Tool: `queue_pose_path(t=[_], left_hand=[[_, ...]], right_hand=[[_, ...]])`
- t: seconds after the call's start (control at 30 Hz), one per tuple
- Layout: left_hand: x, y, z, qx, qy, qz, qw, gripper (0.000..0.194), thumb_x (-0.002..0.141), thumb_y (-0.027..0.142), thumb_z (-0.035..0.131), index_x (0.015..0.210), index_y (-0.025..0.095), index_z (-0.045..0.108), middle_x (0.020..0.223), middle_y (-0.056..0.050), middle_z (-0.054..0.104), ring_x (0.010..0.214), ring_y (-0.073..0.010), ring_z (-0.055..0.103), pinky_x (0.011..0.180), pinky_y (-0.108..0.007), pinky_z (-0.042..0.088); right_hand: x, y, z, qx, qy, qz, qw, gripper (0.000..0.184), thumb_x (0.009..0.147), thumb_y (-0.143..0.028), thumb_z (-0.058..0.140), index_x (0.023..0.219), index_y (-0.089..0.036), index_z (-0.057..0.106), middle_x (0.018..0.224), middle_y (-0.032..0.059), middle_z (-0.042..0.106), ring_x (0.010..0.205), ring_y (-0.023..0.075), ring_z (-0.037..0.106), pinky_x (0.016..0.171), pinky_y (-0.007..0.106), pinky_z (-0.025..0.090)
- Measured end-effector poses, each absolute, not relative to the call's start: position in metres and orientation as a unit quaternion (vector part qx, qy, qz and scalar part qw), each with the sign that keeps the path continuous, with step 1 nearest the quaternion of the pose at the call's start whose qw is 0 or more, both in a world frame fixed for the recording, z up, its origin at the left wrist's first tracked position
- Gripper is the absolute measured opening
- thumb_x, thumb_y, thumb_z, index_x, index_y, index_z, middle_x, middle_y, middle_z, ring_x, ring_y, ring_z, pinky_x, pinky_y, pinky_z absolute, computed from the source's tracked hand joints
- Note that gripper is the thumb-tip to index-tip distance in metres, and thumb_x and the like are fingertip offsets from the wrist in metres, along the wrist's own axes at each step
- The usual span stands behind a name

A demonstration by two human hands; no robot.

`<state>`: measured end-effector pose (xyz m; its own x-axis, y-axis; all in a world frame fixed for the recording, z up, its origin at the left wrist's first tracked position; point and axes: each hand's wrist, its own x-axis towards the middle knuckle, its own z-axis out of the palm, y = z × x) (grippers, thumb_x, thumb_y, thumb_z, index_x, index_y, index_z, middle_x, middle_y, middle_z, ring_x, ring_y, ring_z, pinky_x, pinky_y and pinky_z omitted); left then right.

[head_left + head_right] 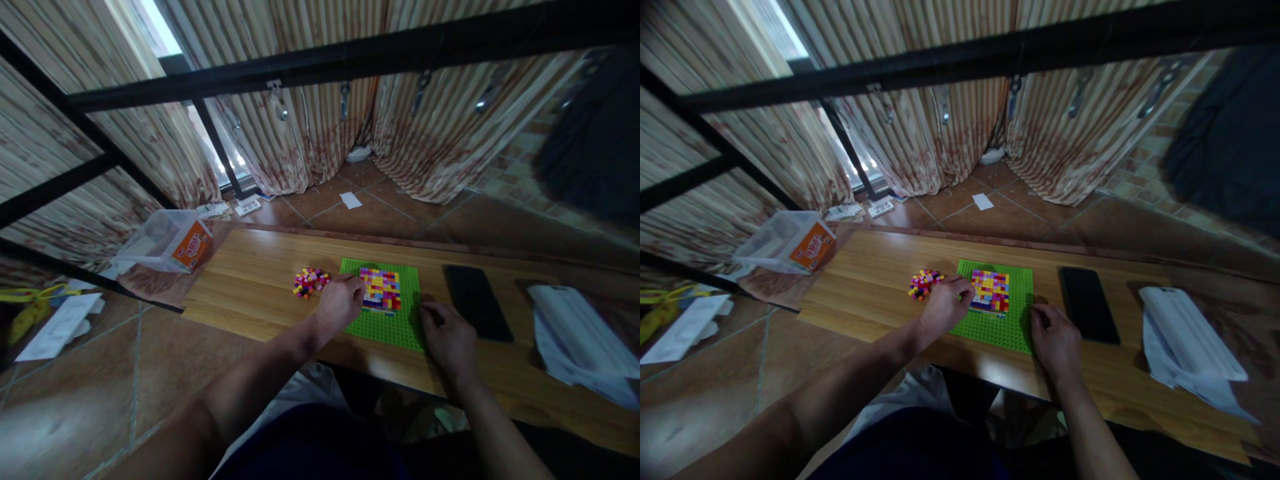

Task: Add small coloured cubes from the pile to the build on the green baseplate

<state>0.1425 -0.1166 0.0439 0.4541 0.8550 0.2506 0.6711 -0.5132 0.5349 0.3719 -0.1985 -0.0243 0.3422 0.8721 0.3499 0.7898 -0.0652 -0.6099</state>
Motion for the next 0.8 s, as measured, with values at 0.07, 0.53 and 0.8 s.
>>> queue_pose_path(t=[0.07, 0.53, 0.8], left_hand=[[0.141, -0.117, 0.045, 0.834, 0.453, 0.251, 0.192, 0.021, 0.084, 0.011, 0.050, 0.069, 0.018, 0.064, 0.074, -0.002, 0.065, 0.070, -0.0134, 0.058, 0.064, -0.023, 0.042], [0.047, -0.128, 0.023, 0.764, 0.570, 0.252, 0.170, 0.018, 0.086, 0.012, 0.052, 0.090, 0.020, 0.068, 0.092, -0.004, 0.068, 0.084, -0.0158, 0.063, 0.079, -0.026, 0.049], [0.061, -0.130, 0.020, 0.819, 0.509, 0.233, 0.125, 0.022, 0.088, 0.014, 0.050, 0.101, 0.022, 0.066, 0.107, -0.005, 0.067, 0.103, -0.0183, 0.060, 0.094, -0.032, 0.047]], right_hand=[[0.373, -0.199, -0.026, -0.726, -0.574, 0.058, 0.375, 0.035, 0.086, -0.046, 0.048, 0.088, -0.019, 0.070, 0.089, 0.0079, 0.071, 0.076, 0.0202, 0.065, 0.070, 0.031, 0.049], [0.374, -0.199, -0.026, -0.727, -0.581, 0.041, 0.363, 0.038, 0.086, -0.049, 0.046, 0.087, -0.019, 0.070, 0.089, 0.0085, 0.071, 0.074, 0.0205, 0.065, 0.067, 0.031, 0.048], [0.374, -0.199, -0.027, -0.720, -0.584, 0.039, 0.373, 0.037, 0.085, -0.048, 0.047, 0.086, -0.018, 0.070, 0.088, 0.0086, 0.071, 0.074, 0.0204, 0.065, 0.068, 0.031, 0.049]])
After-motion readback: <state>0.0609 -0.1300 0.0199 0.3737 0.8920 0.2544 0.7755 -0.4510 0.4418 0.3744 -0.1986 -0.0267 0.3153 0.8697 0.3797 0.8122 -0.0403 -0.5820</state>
